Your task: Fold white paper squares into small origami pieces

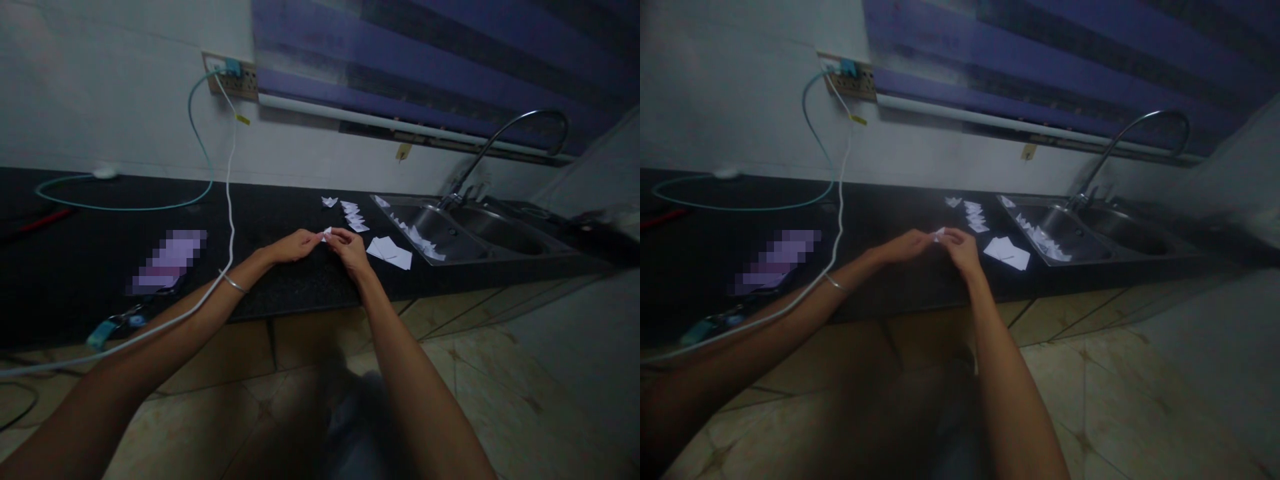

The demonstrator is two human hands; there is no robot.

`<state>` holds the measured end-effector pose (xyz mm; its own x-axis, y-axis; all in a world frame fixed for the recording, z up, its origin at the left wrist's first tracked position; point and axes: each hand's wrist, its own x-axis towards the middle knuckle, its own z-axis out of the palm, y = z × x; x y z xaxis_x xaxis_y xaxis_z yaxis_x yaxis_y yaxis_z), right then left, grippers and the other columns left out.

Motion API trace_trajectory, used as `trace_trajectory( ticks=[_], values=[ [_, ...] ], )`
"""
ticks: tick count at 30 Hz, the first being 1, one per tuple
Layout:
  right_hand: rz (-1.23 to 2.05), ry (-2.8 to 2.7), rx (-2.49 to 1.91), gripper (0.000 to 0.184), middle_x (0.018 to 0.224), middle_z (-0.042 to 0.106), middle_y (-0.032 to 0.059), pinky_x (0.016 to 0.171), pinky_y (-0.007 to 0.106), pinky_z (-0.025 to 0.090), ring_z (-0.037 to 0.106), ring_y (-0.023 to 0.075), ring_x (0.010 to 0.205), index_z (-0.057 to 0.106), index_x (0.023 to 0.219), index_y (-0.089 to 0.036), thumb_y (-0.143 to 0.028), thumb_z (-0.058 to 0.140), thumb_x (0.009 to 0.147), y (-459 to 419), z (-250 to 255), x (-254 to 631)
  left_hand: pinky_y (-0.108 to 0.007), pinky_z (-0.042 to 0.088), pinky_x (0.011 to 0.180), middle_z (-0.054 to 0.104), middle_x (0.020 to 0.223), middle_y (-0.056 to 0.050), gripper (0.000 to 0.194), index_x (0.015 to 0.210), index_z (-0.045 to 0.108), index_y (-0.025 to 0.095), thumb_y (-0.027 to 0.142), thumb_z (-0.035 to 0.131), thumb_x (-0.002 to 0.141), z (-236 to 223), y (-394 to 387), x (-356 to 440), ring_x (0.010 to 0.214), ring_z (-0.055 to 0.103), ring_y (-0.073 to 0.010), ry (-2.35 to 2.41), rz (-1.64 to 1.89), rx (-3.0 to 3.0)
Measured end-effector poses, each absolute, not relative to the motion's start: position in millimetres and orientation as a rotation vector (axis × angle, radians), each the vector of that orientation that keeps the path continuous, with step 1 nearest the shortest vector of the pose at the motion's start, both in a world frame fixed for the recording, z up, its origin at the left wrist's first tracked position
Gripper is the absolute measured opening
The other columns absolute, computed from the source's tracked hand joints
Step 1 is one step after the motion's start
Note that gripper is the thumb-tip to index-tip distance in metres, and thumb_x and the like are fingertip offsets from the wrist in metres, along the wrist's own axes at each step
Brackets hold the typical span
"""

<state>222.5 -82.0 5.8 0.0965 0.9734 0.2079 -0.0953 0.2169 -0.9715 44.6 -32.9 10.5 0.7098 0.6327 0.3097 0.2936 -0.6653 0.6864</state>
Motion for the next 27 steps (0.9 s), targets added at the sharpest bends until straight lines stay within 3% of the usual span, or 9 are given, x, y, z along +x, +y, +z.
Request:
trace_trajectory(
  ticks=[3,7,11,16,23,27],
  values=[
    [1.027,-1.163,-1.014,0.031,0.077,0.075,0.0027,0.072,0.03,0.052,0.066,0.0165,0.071,0.075,0.078,-0.018,-0.037,0.087,0.056,-80.5,3.6,223.2,-0.025,0.031,0.048,0.043,0.052,0.002,0.062,0.06,0.049,0.018,0.065,0.036,0.098,11.5,-31.5,44.6,0.047,0.036,-0.0095,0.633,0.653,2.255],
    [0.97,-1.221,-1.032,0.031,0.064,0.068,-0.0008,0.06,0.027,0.046,0.058,0.0128,0.059,0.072,0.076,-0.017,-0.038,0.086,0.058,-80.1,3.2,223.7,-0.024,0.032,0.046,0.039,0.049,0.002,0.068,0.056,0.04,0.021,0.07,0.021,0.099,13.7,-30.0,44.8,0.043,0.032,-0.0086,0.593,0.662,2.058],
    [0.973,-1.239,-1.009,0.035,0.06,0.064,-0.0036,0.059,0.026,0.045,0.056,0.0116,0.057,0.067,0.075,-0.018,-0.04,0.087,0.057,-81.1,5.3,222.7,-0.022,0.037,0.049,0.055,0.059,-0.001,0.06,0.072,0.054,0.017,0.068,0.036,0.098,17.1,-30.5,45.0,0.049,0.045,-0.0093,0.568,0.679,2.024],
    [0.905,-1.28,-0.928,0.034,0.074,0.069,-0.0008,0.07,0.029,0.05,0.062,0.0143,0.071,0.067,0.075,-0.019,-0.04,0.088,0.057,-76.9,2.3,223.3,-0.02,0.042,0.055,0.068,0.079,-0.006,0.048,0.092,0.061,0.013,0.058,0.045,0.099,21.6,-31.2,43.8,0.056,0.054,-0.008,0.502,0.688,2.064],
    [0.853,-1.345,-1.007,0.032,0.056,0.056,-0.0059,0.05,0.026,0.038,0.048,0.0098,0.049,0.067,0.08,-0.02,-0.047,0.081,0.07,-78.8,1.0,224.5,-0.02,0.047,0.061,0.074,0.084,-0.01,0.05,0.094,0.069,0.01,0.058,0.054,0.096,23.7,-30.9,42.5,0.062,0.062,-0.0093,0.476,0.665,2.063],
    [0.945,-1.352,-0.937,0.041,0.055,0.058,-0.0072,0.05,0.026,0.041,0.053,0.0106,0.048,0.063,0.092,-0.022,-0.046,0.083,0.067,-83.8,5.0,221.3,-0.021,0.05,0.063,0.076,0.094,-0.013,0.048,0.1,0.067,0.009,0.057,0.058,0.095,20.7,-27.8,42.6,0.064,0.068,-0.0108,0.448,0.646,1.968]
  ],
)
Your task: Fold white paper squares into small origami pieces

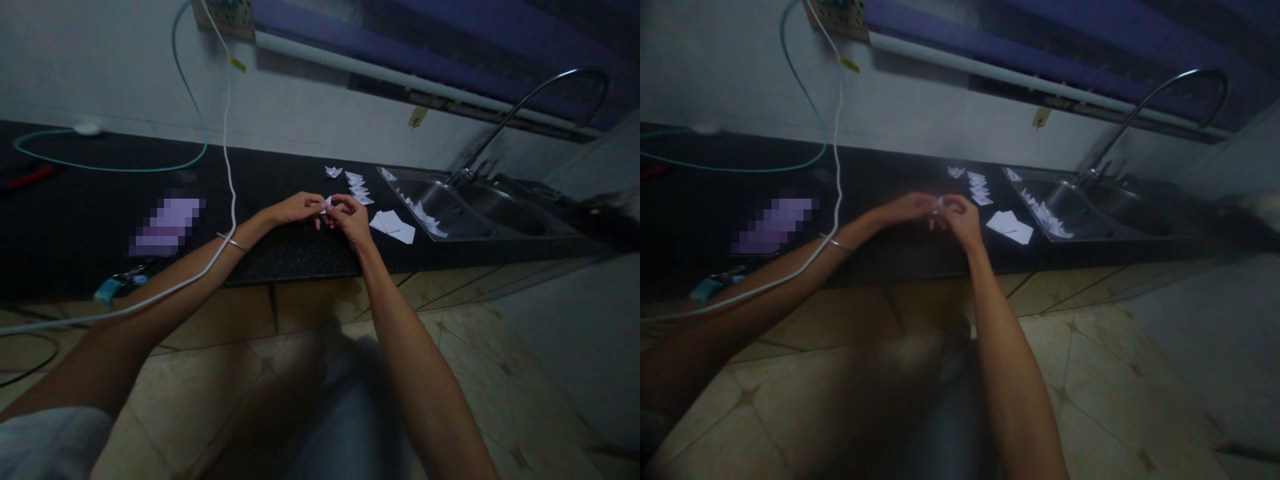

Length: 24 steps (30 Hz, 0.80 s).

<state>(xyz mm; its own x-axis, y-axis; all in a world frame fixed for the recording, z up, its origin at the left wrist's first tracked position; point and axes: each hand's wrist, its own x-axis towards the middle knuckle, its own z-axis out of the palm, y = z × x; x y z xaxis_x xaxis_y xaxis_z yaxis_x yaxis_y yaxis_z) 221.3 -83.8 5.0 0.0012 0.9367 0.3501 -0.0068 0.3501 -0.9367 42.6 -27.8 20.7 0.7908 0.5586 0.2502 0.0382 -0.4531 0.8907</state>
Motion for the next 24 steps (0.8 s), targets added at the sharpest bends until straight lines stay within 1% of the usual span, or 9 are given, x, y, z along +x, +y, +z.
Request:
trace_trajectory(
  ticks=[3,6,9,13,18,24],
  values=[
    [0.979,-1.359,-0.911,0.047,0.057,0.06,-0.008,0.051,0.025,0.043,0.055,0.0104,0.05,0.062,0.098,-0.023,-0.043,0.085,0.063,-86.2,7.4,219.8,-0.021,0.052,0.063,0.076,0.092,-0.014,0.045,0.101,0.063,0.009,0.053,0.064,0.092,19.0,-27.3,42.8,0.067,0.071,-0.0125,0.468,0.668,1.875],
    [0.994,-1.377,-0.91,0.045,0.058,0.061,-0.0075,0.05,0.025,0.041,0.053,0.0097,0.05,0.064,0.098,-0.023,-0.044,0.085,0.064,-87.5,8.5,219.8,-0.024,0.056,0.066,0.077,0.092,-0.014,0.044,0.103,0.061,0.01,0.051,0.069,0.089,17.0,-27.4,43.7,0.073,0.073,-0.0152,0.453,0.687,1.805],
    [1.014,-1.397,-0.905,0.04,0.06,0.062,-0.0052,0.05,0.025,0.041,0.052,0.0093,0.05,0.067,0.093,-0.021,-0.045,0.084,0.066,-87.9,9.1,220.3,-0.026,0.058,0.068,0.077,0.092,-0.015,0.044,0.103,0.058,0.01,0.051,0.068,0.09,14.1,-26.2,45.2,0.078,0.075,-0.0177,0.436,0.683,1.758],
    [1.044,-1.396,-0.904,0.04,0.061,0.062,-0.0045,0.049,0.025,0.041,0.05,0.0097,0.05,0.068,0.091,-0.021,-0.047,0.085,0.065,-88.2,9.6,220.7,-0.028,0.059,0.068,0.076,0.088,-0.015,0.043,0.098,0.054,0.012,0.053,0.065,0.091,12.2,-26.7,47.3,0.081,0.076,-0.0202,0.431,0.68,1.723],
    [1.037,-1.408,-0.896,0.039,0.063,0.062,-0.0041,0.047,0.023,0.038,0.049,0.0092,0.051,0.069,0.092,-0.022,-0.049,0.084,0.067,-88.8,9.1,221.2,-0.027,0.059,0.065,0.076,0.085,-0.012,0.043,0.094,0.049,0.016,0.056,0.065,0.09,16.3,-34.3,48.6,0.078,0.076,-0.0195,0.448,0.708,1.72],
    [1.033,-1.426,-0.894,0.039,0.065,0.064,-0.0036,0.047,0.023,0.039,0.051,0.0091,0.051,0.069,0.095,-0.022,-0.047,0.083,0.069,-87.2,7.9,221.9,-0.027,0.059,0.064,0.075,0.083,-0.01,0.05,0.093,0.046,0.017,0.063,0.066,0.085,17.3,-38.1,50.0,0.076,0.075,-0.0187,0.418,0.733,1.729]
  ],
)
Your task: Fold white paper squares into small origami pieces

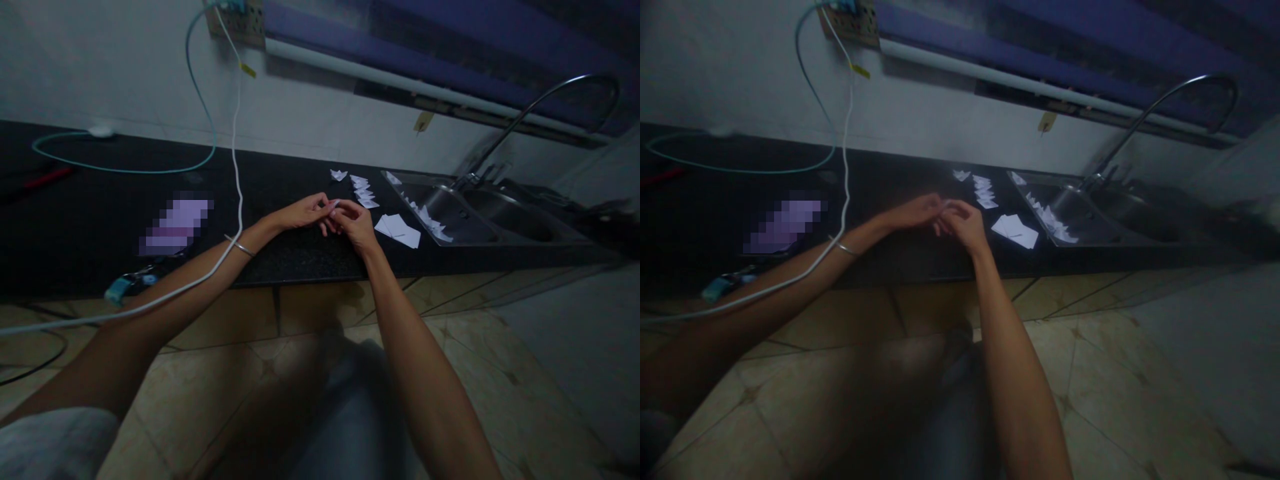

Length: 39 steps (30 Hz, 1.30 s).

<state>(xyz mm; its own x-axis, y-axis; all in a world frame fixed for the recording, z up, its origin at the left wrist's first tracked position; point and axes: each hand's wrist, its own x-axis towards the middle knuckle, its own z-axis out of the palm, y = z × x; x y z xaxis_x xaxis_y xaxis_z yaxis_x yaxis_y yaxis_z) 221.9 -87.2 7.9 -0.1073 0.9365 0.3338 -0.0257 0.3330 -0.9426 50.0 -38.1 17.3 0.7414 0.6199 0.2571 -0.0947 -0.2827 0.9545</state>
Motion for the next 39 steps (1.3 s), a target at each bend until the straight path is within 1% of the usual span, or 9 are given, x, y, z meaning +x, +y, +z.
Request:
trace_trajectory(
  ticks=[5,8,11,17,22,26,31,35,39],
  values=[
    [1.017,-1.435,-0.909,0.037,0.065,0.063,-0.0037,0.05,0.024,0.041,0.051,0.0093,0.053,0.069,0.094,-0.021,-0.047,0.081,0.071,-87.1,7.5,221.3,-0.027,0.056,0.06,0.074,0.078,-0.009,0.051,0.091,0.042,0.019,0.064,0.065,0.085,17.2,-39.0,50.8,0.072,0.074,-0.0187,0.438,0.754,1.747],
    [1.02,-1.457,-0.897,0.039,0.069,0.066,-0.0024,0.053,0.025,0.044,0.054,0.0103,0.055,0.069,0.094,-0.021,-0.048,0.083,0.069,-87.3,7.0,220.4,-0.019,0.041,0.046,0.071,0.071,-0.007,0.047,0.089,0.046,0.018,0.064,0.055,0.092,21.0,-39.4,50.8,0.059,0.071,-0.0144,0.55,0.744,1.767],
    [1.005,-1.485,-0.885,0.042,0.07,0.067,-0.0017,0.057,0.027,0.048,0.057,0.0117,0.058,0.069,0.094,-0.021,-0.05,0.083,0.068,-87.7,6.6,218.5,-0.018,0.029,0.039,0.068,0.064,-0.006,0.05,0.087,0.052,0.016,0.063,0.042,0.1,26.3,-39.1,51.0,0.049,0.065,-0.012,0.64,0.693,1.772],
    [0.953,-1.542,-0.904,0.038,0.073,0.063,-0.001,0.057,0.029,0.048,0.056,0.013,0.058,0.067,0.095,-0.022,-0.05,0.079,0.072,-87.5,6.1,215.4,-0.018,0.029,0.04,0.068,0.065,-0.006,0.04,0.085,0.052,0.016,0.054,0.051,0.1,27.1,-32.8,50.8,0.051,0.065,-0.012,0.652,0.636,1.767],
    [0.768,-1.51,-1.007,0.033,0.075,0.058,-0.0025,0.057,0.028,0.044,0.053,0.014,0.06,0.061,0.106,-0.024,-0.032,0.072,0.076,-84.7,3.3,214.3,-0.018,0.031,0.04,0.072,0.075,-0.008,0.036,0.096,0.055,0.015,0.051,0.053,0.098,16.3,-21.3,47.9,0.061,0.071,-0.0149,0.512,0.582,1.74],
    [0.556,-1.563,-1.089,0.017,0.071,0.055,-0.0036,0.059,0.027,0.041,0.051,0.0138,0.063,0.06,0.095,-0.023,-0.023,0.064,0.079,-84.7,1.2,214.2,-0.016,0.032,0.041,0.072,0.082,-0.008,0.029,0.101,0.056,0.014,0.042,0.054,0.096,11.2,-15.9,47.5,0.067,0.073,-0.0158,0.457,0.565,1.728],
    [0.407,-1.712,-1.143,0.005,0.067,0.056,-0.0032,0.062,0.027,0.039,0.05,0.014,0.064,0.064,0.083,-0.02,-0.023,0.063,0.079,-85.9,1.6,216.3,-0.016,0.031,0.04,0.07,0.08,-0.005,0.022,0.102,0.058,0.013,0.034,0.058,0.093,13.3,-18.6,48.7,0.062,0.071,-0.0137,0.51,0.56,1.725],
    [0.339,-1.681,-1.108,0.009,0.071,0.062,0.0,0.066,0.03,0.043,0.054,0.0163,0.069,0.068,0.082,-0.019,-0.025,0.061,0.083,-85.4,1.7,218.7,-0.018,0.031,0.041,0.073,0.08,-0.009,0.024,0.098,0.062,0.012,0.034,0.058,0.092,19.8,-25.7,47.1,0.062,0.071,-0.014,0.5,0.572,1.732],
    [0.291,-1.594,-1.065,0.01,0.081,0.067,0.0029,0.074,0.033,0.047,0.059,0.0183,0.076,0.07,0.081,-0.021,-0.027,0.063,0.084,-86.7,2.8,218.7,-0.018,0.032,0.043,0.075,0.081,-0.015,0.039,0.088,0.07,0.008,0.043,0.055,0.094,27.7,-30.5,44.9,0.062,0.07,-0.0141,0.512,0.528,1.794]
  ],
)
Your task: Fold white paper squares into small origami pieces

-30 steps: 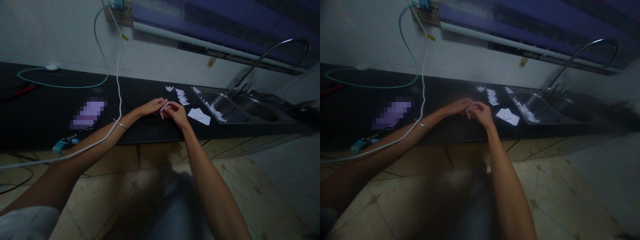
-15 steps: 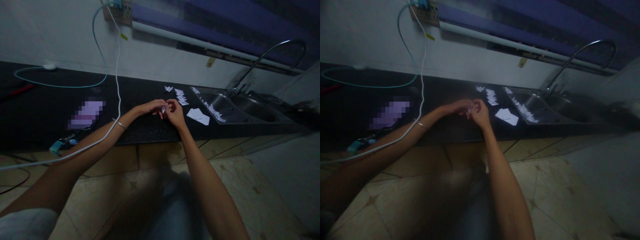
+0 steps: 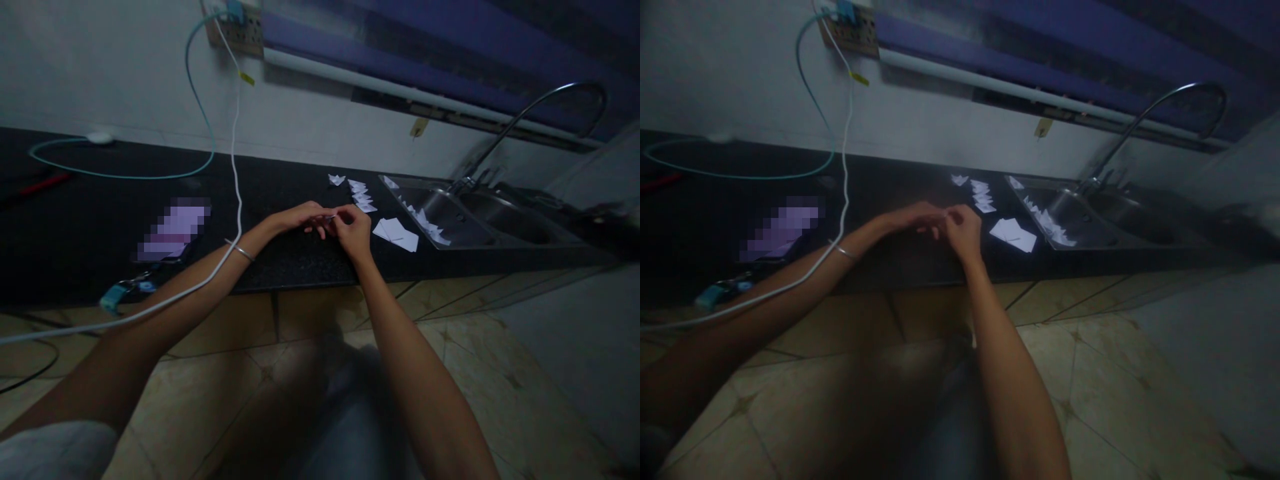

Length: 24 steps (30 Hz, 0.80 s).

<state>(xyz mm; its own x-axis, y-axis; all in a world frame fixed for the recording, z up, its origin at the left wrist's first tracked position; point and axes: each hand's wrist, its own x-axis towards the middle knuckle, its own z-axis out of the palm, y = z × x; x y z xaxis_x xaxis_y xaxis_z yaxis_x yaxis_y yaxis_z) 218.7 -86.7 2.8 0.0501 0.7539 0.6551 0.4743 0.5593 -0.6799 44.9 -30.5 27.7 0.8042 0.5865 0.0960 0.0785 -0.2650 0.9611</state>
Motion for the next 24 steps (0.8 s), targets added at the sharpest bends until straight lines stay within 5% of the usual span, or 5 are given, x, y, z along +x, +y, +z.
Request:
trace_trajectory(
  ticks=[5,10,16,24],
  values=[
    [0.397,-1.551,-1.042,0.011,0.085,0.068,0.0038,0.077,0.034,0.05,0.06,0.0183,0.079,0.072,0.084,-0.021,-0.029,0.068,0.08,-86.2,4.5,219.4,-0.018,0.034,0.046,0.077,0.088,-0.018,0.043,0.089,0.074,0.008,0.047,0.057,0.094,29.6,-28.5,42.3,0.065,0.07,-0.014,0.501,0.461,1.819],
    [0.834,-1.353,-1.032,0.023,0.087,0.068,0.0017,0.061,0.028,0.048,0.06,0.0151,0.071,0.072,0.097,-0.022,-0.031,0.066,0.076,-81.2,3.2,223.5,-0.018,0.039,0.049,0.077,0.081,-0.016,0.044,0.089,0.075,0.009,0.052,0.065,0.09,24.0,-22.7,40.3,0.061,0.068,-0.0124,0.454,0.427,1.892],
    [0.814,-1.498,-0.996,0.027,0.077,0.07,0.0019,0.063,0.028,0.047,0.06,0.0154,0.071,0.074,0.087,-0.018,-0.043,0.073,0.076,-80.3,-0.4,222.9,-0.022,0.052,0.066,0.076,0.071,-0.012,0.05,0.077,0.075,0.01,0.057,0.063,0.09,27.4,-25.3,39.6,0.059,0.067,-0.012,0.427,0.407,1.988],
    [0.793,-1.398,-1.027,0.029,0.075,0.07,0.0017,0.063,0.028,0.047,0.059,0.015,0.067,0.073,0.08,-0.018,-0.045,0.078,0.071,-74.9,-3.7,227.4,-0.019,0.037,0.05,0.073,0.076,-0.009,0.037,0.085,0.071,0.012,0.048,0.065,0.09,30.3,-29.5,37.0,0.054,0.057,-0.0091,0.484,0.438,1.946]
  ],
)
